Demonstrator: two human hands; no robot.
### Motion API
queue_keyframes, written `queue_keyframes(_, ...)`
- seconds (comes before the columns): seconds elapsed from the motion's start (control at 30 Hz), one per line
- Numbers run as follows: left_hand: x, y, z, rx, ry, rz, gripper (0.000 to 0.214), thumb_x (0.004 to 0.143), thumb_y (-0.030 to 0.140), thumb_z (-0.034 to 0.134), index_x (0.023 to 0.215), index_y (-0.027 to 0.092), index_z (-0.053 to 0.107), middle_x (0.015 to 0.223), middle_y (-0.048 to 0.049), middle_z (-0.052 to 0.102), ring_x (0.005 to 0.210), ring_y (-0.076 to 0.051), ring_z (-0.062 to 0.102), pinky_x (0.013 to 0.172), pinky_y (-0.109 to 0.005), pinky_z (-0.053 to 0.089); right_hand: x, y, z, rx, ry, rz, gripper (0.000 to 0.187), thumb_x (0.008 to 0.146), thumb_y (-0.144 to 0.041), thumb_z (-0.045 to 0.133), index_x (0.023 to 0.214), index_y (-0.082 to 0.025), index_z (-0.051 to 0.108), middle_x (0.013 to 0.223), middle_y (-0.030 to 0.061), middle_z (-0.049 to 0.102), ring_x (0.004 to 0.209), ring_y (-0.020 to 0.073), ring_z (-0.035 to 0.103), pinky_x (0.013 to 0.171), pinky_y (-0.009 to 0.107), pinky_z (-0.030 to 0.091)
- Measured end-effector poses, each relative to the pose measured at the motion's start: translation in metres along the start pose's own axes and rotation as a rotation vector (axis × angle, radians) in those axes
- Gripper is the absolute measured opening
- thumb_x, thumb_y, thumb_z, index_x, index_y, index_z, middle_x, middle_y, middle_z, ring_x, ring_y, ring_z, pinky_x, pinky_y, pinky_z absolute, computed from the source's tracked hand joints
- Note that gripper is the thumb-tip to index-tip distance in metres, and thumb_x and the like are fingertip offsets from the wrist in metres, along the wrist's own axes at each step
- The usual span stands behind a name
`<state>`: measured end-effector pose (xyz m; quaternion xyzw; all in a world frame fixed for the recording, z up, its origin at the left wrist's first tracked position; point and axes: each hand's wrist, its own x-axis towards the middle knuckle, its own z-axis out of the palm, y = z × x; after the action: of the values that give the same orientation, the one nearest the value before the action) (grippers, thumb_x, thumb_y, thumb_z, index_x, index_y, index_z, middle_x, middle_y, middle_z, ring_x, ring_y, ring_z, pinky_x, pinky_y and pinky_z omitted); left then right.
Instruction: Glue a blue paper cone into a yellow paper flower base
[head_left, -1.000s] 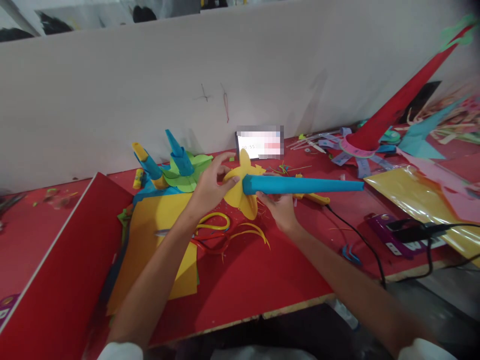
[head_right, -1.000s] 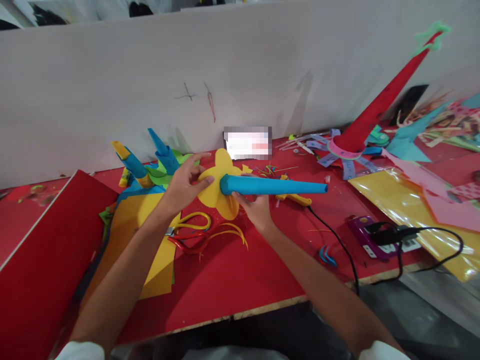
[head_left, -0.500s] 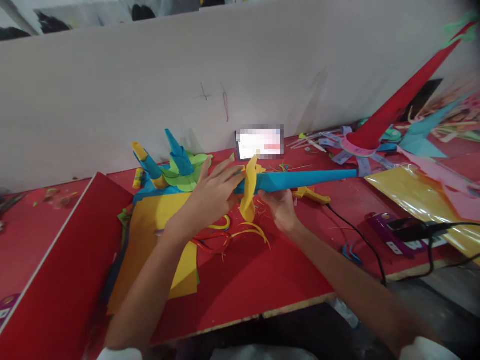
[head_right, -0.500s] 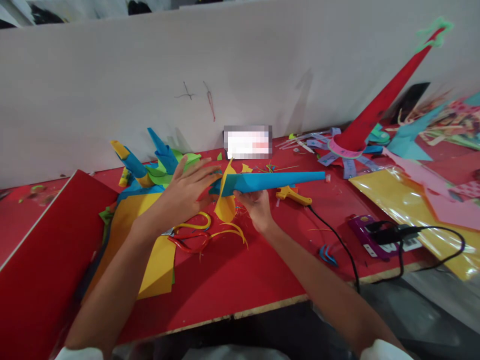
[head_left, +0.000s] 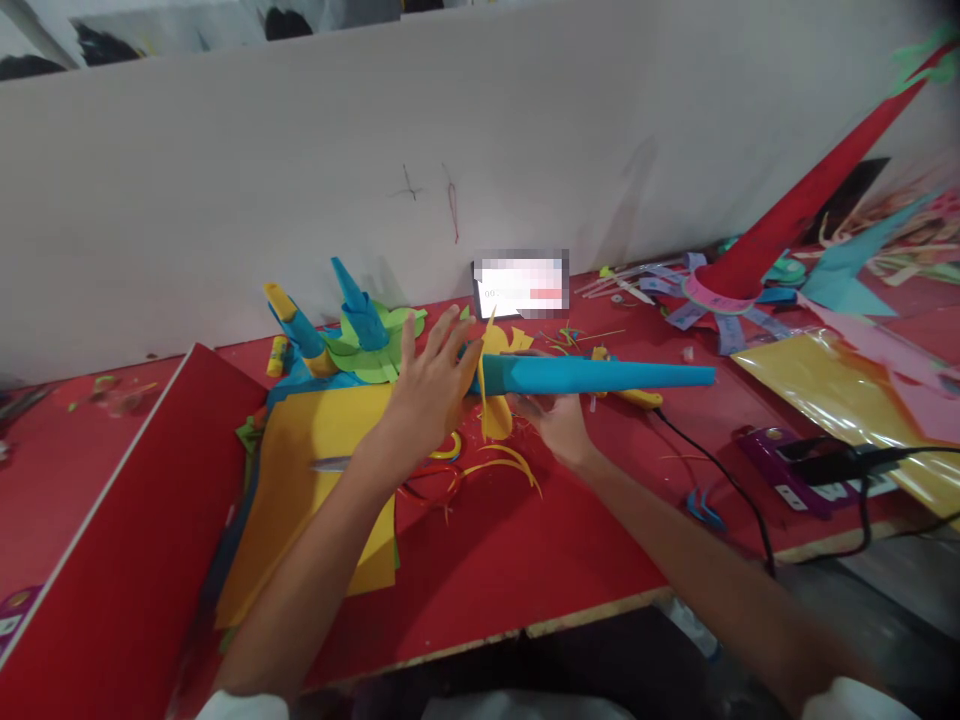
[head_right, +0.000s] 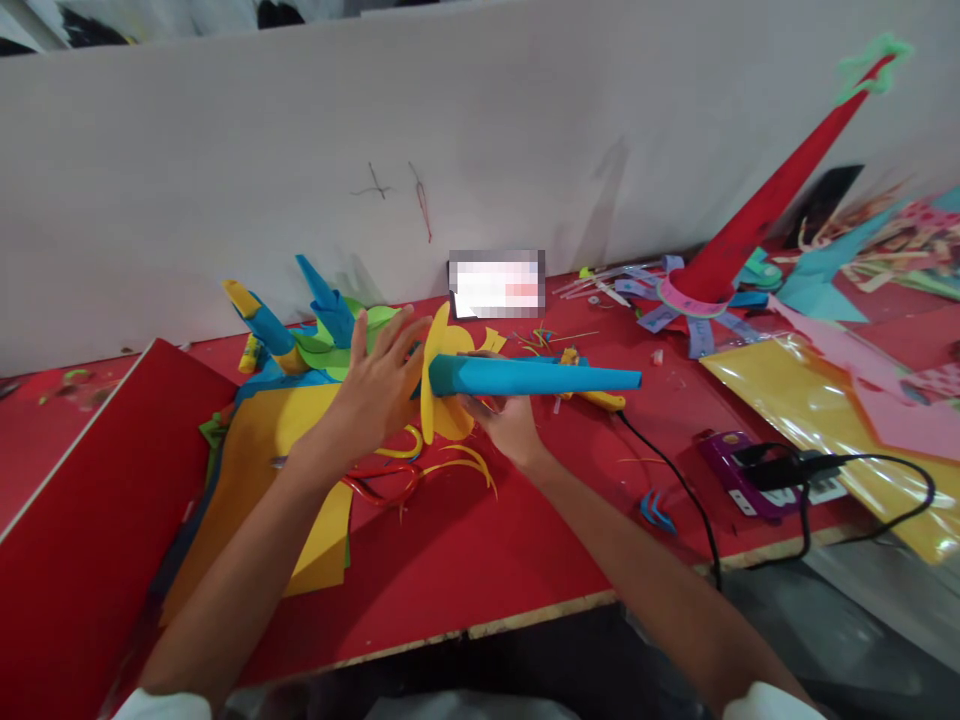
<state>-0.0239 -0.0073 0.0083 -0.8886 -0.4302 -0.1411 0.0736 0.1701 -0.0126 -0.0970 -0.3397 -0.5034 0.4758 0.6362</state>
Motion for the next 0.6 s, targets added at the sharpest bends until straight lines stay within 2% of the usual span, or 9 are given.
queue_keyframes(0.2, -0.002, -0.005, 0.008, -0.073, -0.025, 0.043, 0.080, 0.086, 0.012, 0.064, 0.161, 0.027, 0.041, 0.164, -0.0167, 0.049, 0.163, -0.042, 0.028, 0.132, -0.076, 0.001, 0.000, 0.000, 0.004, -0.001, -0.035, -0.020, 0.054, 0.081, -0.047, 0.088, 0.127, -0.032, 0.065, 0.135, 0.0056, 0.073, 0.130, 0.0290, 0.069, 0.112, 0.047, 0.059)
queue_keyframes(0.4, 0.004, 0.001, 0.013, -0.102, -0.031, 0.020, 0.066, 0.091, 0.016, 0.063, 0.156, 0.025, 0.048, 0.150, -0.0169, 0.063, 0.158, -0.040, 0.039, 0.131, -0.078, 0.003, -0.002, 0.001, 0.003, 0.021, -0.084, -0.028, 0.054, 0.080, -0.046, 0.089, 0.127, -0.031, 0.068, 0.133, 0.0058, 0.074, 0.125, 0.0302, 0.071, 0.110, 0.050, 0.061)
queue_keyframes(0.6, 0.006, 0.001, 0.014, -0.113, -0.009, -0.003, 0.065, 0.087, 0.010, 0.062, 0.151, 0.023, 0.055, 0.143, -0.0169, 0.069, 0.147, -0.038, 0.055, 0.131, -0.079, 0.002, -0.001, 0.001, 0.000, -0.028, -0.117, -0.079, 0.057, 0.080, -0.038, 0.089, 0.133, -0.032, 0.067, 0.144, 0.0064, 0.068, 0.137, 0.0295, 0.064, 0.120, 0.048, 0.053)
